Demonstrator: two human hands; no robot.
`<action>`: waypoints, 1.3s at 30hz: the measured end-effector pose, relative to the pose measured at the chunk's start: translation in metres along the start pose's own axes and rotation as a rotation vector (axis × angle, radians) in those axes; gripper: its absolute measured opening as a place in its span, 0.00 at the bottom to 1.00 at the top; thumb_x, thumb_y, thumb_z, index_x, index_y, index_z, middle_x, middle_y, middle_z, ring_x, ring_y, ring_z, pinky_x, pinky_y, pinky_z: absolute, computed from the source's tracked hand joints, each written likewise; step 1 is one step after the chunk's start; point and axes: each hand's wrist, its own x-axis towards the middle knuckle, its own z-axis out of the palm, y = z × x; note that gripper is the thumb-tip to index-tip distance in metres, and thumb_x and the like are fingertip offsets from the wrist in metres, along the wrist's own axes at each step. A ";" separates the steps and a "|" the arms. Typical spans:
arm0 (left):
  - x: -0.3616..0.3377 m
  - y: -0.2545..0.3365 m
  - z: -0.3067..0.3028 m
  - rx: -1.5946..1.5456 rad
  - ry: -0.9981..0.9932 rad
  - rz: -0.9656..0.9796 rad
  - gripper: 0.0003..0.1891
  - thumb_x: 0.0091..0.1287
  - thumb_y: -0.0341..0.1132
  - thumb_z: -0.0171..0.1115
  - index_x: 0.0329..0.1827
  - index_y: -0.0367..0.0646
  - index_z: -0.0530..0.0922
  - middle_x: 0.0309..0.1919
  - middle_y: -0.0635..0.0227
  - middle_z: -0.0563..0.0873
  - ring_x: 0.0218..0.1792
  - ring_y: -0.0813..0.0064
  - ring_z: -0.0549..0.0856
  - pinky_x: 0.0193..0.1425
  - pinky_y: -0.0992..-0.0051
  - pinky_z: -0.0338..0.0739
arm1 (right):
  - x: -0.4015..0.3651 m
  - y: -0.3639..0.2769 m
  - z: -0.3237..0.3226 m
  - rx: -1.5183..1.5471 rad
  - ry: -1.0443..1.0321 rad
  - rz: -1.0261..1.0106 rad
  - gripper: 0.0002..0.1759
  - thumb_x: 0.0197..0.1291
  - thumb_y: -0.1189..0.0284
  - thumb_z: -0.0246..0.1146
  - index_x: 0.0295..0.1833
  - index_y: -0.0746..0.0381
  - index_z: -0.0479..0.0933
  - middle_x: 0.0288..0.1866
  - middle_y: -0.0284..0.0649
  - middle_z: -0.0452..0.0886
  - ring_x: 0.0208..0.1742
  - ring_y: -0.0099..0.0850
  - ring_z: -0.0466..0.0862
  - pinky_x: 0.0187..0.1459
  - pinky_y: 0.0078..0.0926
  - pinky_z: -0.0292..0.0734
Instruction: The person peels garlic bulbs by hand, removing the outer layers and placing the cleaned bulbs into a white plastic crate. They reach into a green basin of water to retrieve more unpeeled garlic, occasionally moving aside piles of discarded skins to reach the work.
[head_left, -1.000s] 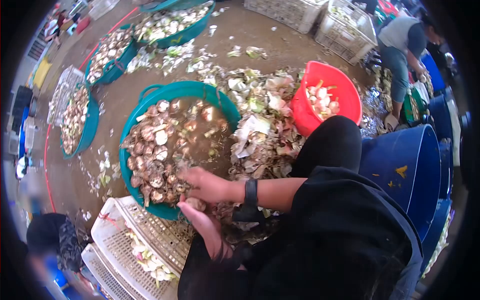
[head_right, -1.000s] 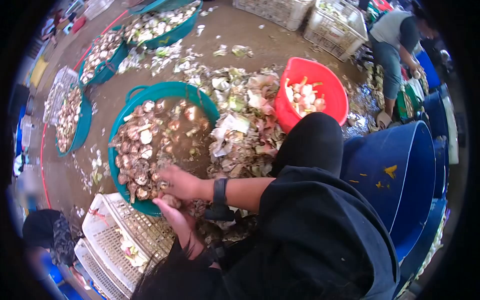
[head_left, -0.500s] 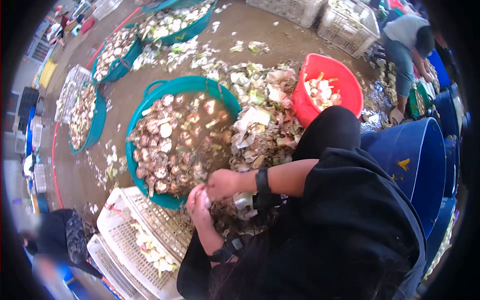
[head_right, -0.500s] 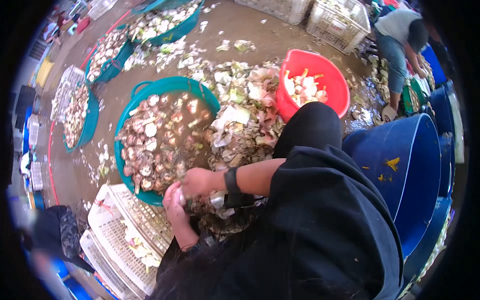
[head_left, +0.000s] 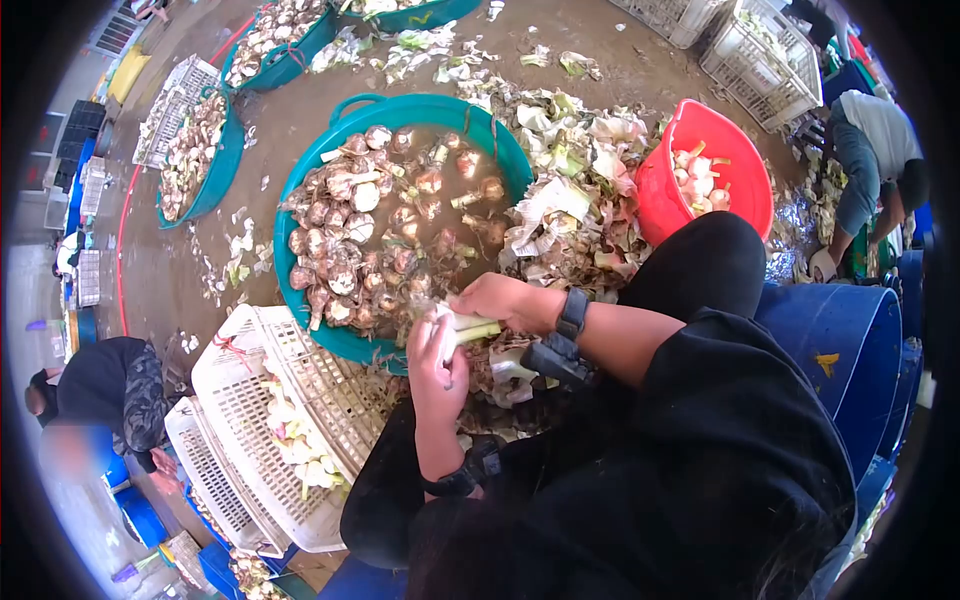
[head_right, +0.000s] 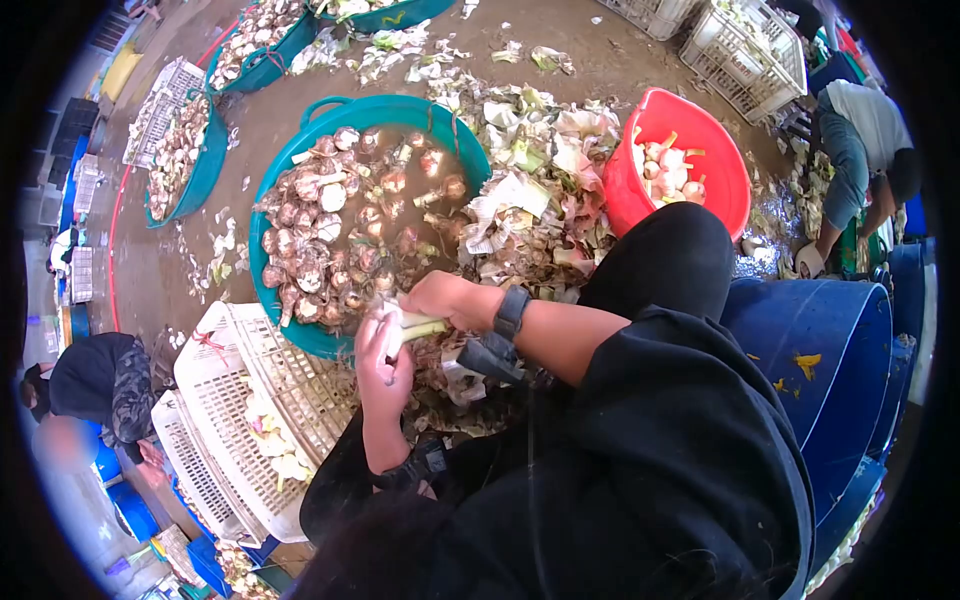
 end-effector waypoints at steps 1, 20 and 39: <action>0.001 -0.002 -0.002 0.238 0.036 0.235 0.25 0.55 0.17 0.54 0.58 0.36 0.70 0.55 0.59 0.74 0.48 0.75 0.75 0.52 0.74 0.71 | -0.004 -0.002 0.001 0.153 0.012 0.007 0.15 0.62 0.64 0.56 0.35 0.65 0.78 0.30 0.33 0.78 0.28 0.20 0.74 0.30 0.25 0.70; -0.002 -0.030 -0.024 -1.888 0.503 -0.590 0.26 0.70 0.49 0.35 0.58 0.34 0.64 0.59 0.50 0.69 0.61 0.54 0.68 0.62 0.56 0.66 | -0.084 -0.046 -0.024 -0.850 -0.022 -0.563 0.22 0.61 0.56 0.51 0.50 0.62 0.73 0.46 0.46 0.78 0.42 0.41 0.81 0.44 0.36 0.75; -0.042 -0.069 -0.085 -1.782 0.967 -0.165 0.32 0.70 0.52 0.32 0.54 0.24 0.64 0.52 0.47 0.75 0.52 0.56 0.77 0.52 0.61 0.77 | 0.021 -0.002 0.019 -0.392 0.317 -0.686 0.13 0.49 0.67 0.58 0.32 0.69 0.74 0.29 0.51 0.79 0.35 0.47 0.80 0.35 0.38 0.73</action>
